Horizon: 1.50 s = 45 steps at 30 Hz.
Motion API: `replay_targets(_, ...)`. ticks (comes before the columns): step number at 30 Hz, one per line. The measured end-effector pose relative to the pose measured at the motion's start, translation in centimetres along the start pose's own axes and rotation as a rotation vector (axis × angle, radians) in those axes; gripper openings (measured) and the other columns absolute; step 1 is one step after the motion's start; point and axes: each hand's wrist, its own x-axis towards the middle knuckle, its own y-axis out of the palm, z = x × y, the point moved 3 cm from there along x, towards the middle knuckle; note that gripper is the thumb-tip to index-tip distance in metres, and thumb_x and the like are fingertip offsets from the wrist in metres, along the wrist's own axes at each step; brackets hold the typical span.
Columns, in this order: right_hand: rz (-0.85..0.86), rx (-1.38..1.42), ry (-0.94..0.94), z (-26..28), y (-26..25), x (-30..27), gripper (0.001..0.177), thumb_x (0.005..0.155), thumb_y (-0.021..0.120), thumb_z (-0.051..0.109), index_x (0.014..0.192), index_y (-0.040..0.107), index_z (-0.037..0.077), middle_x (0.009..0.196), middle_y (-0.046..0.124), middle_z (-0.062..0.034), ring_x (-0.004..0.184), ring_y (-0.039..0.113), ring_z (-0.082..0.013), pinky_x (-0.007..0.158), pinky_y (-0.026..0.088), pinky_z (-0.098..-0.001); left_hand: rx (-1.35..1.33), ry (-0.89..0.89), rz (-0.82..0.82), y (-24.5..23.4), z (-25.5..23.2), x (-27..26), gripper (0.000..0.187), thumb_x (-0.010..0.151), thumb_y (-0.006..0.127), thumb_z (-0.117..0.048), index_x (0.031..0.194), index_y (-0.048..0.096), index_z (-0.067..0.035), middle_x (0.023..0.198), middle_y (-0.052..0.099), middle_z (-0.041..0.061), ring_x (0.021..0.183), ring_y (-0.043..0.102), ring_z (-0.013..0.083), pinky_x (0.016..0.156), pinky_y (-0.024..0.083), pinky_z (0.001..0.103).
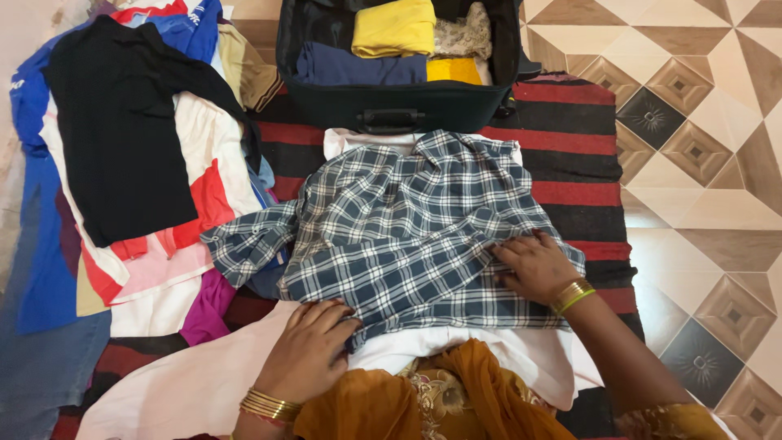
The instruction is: The person folds a blue checkered shirt and a black garment by hand on a striped mat and places them into an open black suitcase.
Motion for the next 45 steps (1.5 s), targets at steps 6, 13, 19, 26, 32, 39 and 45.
replay_targets(6, -0.235, -0.194, 0.047, -2.3, -0.5, 1.3, 0.02, 0.09, 0.061, 0.016, 0.106, 0.071, 0.025, 0.102, 0.072, 0.0074, 0.102, 0.067, -0.0157, 0.092, 0.049, -0.04, 0.077, 0.009, -0.102, 1.8, 0.4, -0.1, 0.043, 0.071, 0.071, -0.009, 0.114, 0.069, -0.008, 0.125, 0.063, 0.009, 0.125, 0.053, 0.0274, 0.108, 0.036, 0.048)
replay_targets(13, -0.17, -0.283, 0.114, -3.9, 0.0, 2.1, 0.018, 0.091, 0.063, 0.013, 0.105, 0.069, 0.021, 0.102, 0.067, 0.0037, 0.1, 0.066, -0.0171, 0.087, 0.051, -0.0385, 0.057, 0.002, -0.096, 2.0, 0.5, -0.1, 0.041, 0.074, 0.068, -0.004, 0.114, 0.07, -0.009, 0.122, 0.064, 0.007, 0.121, 0.056, 0.0252, 0.106, 0.038, 0.046)
replay_targets(19, 0.13, 0.036, 0.237, -4.2, 0.2, 0.8, 0.05, 0.077, 0.071, 0.034, 0.125, 0.067, 0.021, 0.134, 0.062, -0.002, 0.127, 0.058, -0.0251, 0.105, 0.044, -0.0493, 0.158, 0.057, -0.21, 2.1, 0.7, -0.2, 0.04, 0.077, 0.064, -0.005, 0.116, 0.07, -0.01, 0.123, 0.064, 0.007, 0.121, 0.057, 0.0263, 0.105, 0.04, 0.046)
replay_targets(26, 0.316, -0.07, 0.177, 0.6, -2.6, -1.5, 0.108, 0.07, 0.068, 0.084, 0.151, 0.038, 0.02, 0.16, 0.033, -0.0125, 0.153, 0.022, -0.0296, 0.122, 0.014, -0.0568, 0.322, 0.07, -0.443, 2.1, 1.3, -0.2, 0.03, 0.085, 0.061, -0.015, 0.114, 0.071, -0.013, 0.125, 0.065, 0.005, 0.125, 0.057, 0.0221, 0.109, 0.038, 0.05)
replay_targets(32, 0.512, -0.131, 0.143, 3.4, -4.8, -2.5, 0.125, 0.063, 0.069, 0.089, 0.16, 0.009, 0.037, 0.168, 0.013, -0.0144, 0.156, 0.009, -0.0341, 0.123, 0.007, -0.0609, 0.313, 0.053, -0.48, 2.8, 2.1, 0.3, 0.033, 0.081, 0.063, -0.011, 0.114, 0.07, -0.013, 0.121, 0.068, 0.002, 0.122, 0.06, 0.0197, 0.112, 0.037, 0.05)
replay_targets(39, 0.633, -0.219, 0.085, 4.5, -5.4, -2.7, 0.125, 0.07, 0.067, 0.087, 0.162, 0.001, 0.035, 0.169, 0.006, -0.0182, 0.156, 0.0, -0.0448, 0.121, 0.004, -0.0678, 0.26, 0.056, -0.449, 2.7, 2.2, 0.8, 0.048, 0.071, 0.065, -0.01, 0.119, 0.068, -0.011, 0.121, 0.068, 0.004, 0.12, 0.061, 0.0223, 0.108, 0.038, 0.05)
replay_targets(45, 0.533, -0.228, 0.051, 4.0, -4.2, -2.8, 0.091, 0.089, 0.055, 0.069, 0.16, 0.01, 0.035, 0.168, 0.009, -0.0184, 0.154, 0.006, -0.0451, 0.119, 0.008, -0.0711, 0.16, 0.019, -0.429, 2.6, 3.1, 1.2, 0.05, 0.07, 0.06, -0.001, 0.119, 0.068, -0.011, 0.117, 0.073, 0.003, 0.114, 0.065, 0.0201, 0.106, 0.042, 0.044)
